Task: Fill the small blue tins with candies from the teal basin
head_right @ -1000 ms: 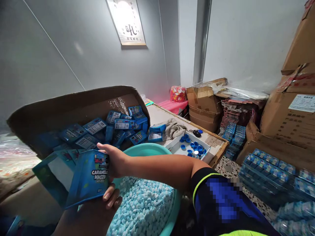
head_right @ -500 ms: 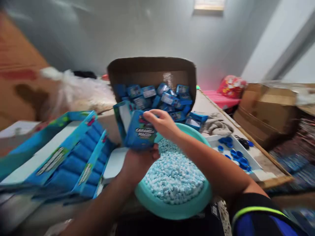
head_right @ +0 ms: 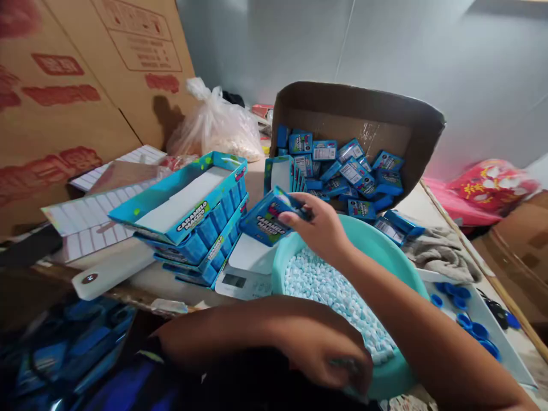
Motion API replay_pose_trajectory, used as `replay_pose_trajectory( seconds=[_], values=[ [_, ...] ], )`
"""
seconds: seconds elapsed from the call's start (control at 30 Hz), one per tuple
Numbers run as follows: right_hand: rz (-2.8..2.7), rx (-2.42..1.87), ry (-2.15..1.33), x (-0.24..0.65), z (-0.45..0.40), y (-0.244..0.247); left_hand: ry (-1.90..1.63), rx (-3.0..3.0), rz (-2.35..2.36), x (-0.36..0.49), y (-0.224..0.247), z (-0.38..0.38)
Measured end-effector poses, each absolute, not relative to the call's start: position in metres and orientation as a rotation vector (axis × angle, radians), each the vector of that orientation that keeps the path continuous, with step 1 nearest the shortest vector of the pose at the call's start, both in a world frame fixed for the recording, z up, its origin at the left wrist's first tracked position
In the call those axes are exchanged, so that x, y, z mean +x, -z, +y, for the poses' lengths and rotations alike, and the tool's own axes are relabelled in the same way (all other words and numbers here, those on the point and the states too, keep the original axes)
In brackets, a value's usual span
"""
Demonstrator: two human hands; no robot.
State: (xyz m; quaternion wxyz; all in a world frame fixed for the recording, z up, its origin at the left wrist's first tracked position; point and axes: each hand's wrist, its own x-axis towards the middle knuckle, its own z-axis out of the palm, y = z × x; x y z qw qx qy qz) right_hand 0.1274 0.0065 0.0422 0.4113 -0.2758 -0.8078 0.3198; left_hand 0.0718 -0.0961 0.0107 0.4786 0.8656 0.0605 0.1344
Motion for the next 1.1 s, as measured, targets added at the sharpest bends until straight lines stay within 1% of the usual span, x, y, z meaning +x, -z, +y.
replay_pose_trajectory(
  seconds=[0.17, 0.27, 0.37, 0.57, 0.7, 0.83, 1.0, 1.1],
  values=[
    [-2.324, -0.478, -0.667, 0.099, -0.009, -0.013, -0.345, 2.275, 0.528, 0.075, -0.001, -0.096],
    [-2.499, -0.431, -0.645, 0.094, -0.012, 0.004, -0.249, 2.275, 0.565, 0.076, 0.002, -0.096],
    [-2.559, -0.441, -0.586, 0.094, -0.013, 0.011, -0.222, 2.23, 0.527, 0.077, 0.005, -0.094],
    [-2.629, -0.492, -0.475, 0.1, -0.01, 0.007, -0.255, 2.277, 0.639, 0.079, 0.011, -0.097],
    [-2.626, -0.476, -0.475, 0.104, -0.011, 0.005, -0.165, 2.338, 0.718, 0.077, 0.003, -0.101],
    [-2.578, -0.505, -0.399, 0.117, -0.004, -0.002, -0.04, 2.367, 0.758, 0.074, -0.013, -0.101],
    [-2.602, -0.714, -0.516, 0.137, 0.017, -0.017, 0.038, 2.347, 0.757, 0.074, -0.02, -0.1],
    [-2.636, -0.751, -0.551, 0.141, 0.022, -0.023, 0.068, 2.346, 0.751, 0.075, -0.02, -0.101]
  ],
)
